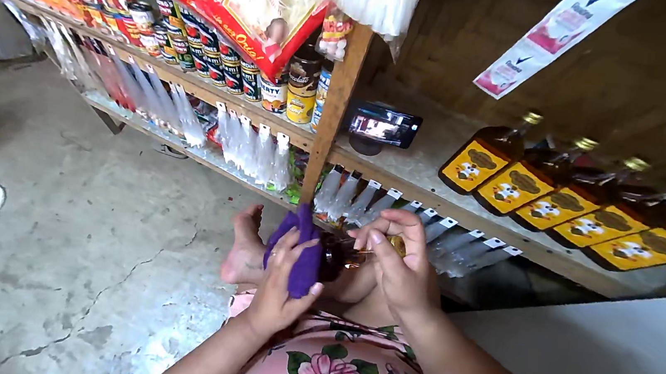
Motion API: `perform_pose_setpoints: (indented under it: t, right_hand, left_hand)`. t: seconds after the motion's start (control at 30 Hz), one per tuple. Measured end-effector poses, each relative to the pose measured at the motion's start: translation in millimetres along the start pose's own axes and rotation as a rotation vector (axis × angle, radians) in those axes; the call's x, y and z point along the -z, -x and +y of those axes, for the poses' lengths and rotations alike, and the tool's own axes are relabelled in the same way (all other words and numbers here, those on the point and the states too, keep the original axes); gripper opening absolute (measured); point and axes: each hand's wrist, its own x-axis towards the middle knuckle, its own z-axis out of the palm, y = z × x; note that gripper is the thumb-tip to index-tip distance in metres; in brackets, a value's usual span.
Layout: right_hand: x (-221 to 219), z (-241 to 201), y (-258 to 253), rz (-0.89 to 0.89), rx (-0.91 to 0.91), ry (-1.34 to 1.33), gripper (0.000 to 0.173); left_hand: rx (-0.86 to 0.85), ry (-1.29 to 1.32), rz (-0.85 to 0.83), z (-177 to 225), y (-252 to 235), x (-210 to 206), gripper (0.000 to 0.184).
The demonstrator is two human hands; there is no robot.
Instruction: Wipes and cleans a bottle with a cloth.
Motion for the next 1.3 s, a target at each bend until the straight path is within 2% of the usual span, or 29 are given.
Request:
perform_pose_setpoints:
  t: [0.13, 0.2, 0.27, 0.43, 0.6, 0.73, 0.8, 0.9, 1.0, 1.1, 1.2, 1.3]
  right_hand:
    - [-1, 0, 3, -0.015, 0.024, 0.012, 0.025]
    - [0, 0, 3, 0.002, 0.021, 0.033, 0.025]
    - [3, 1, 3, 0.018, 0.004, 0.033, 0.026]
    - [7, 2, 3, 0.028, -0.011, 0.013, 0.028]
    - [8, 4, 3, 0.031, -0.016, 0.001, 0.027]
    - [8, 4, 2, 0.027, -0.026, 0.008, 0.028]
    - [6, 3, 2, 0.006, -0.011, 0.014, 0.028]
    - [3, 0, 3, -0.035, 0.011, 0.026, 0.026]
    - [2, -2, 4, -0.062, 0.020, 0.041, 0.024]
    - [0, -1, 3, -0.076, 0.024, 0.032, 0.024]
    - [-2, 0, 3, -0.084, 0.022, 0.026, 0.023]
    - [-2, -1, 4, -0.091, 0.028, 0.032, 0.022]
  left_hand:
    - [-0.159, -0.123, -0.095, 42, -27, -7, 0.079]
    - [-0.185, -0.138, -0.109, 43, -31, -10, 0.084]
    - [-0.178, -0.143, -0.121, 34, -33, -9, 0.079]
    - [-0.094, -0.099, -0.090, 4, -26, -2, 0.076]
    - [0.055, -0.076, -0.037, -30, 4, 2, 0.091]
    - [0.222, -0.077, -0.058, -56, 27, 10, 0.092]
    - [0.314, -0.005, -0.070, -67, 36, 16, 0.095]
    - [0.346, 0.260, -0.085, -70, 43, 30, 0.102]
    - [0.465, 0.522, -0.013, -63, 33, 44, 0.091]
    - [0.513, 0.598, 0.050, -59, 26, 45, 0.060]
    - [0.420, 0.565, 0.078, -46, 18, 32, 0.039]
    - [0.286, 0.532, 0.081, -20, -6, 21, 0.034]
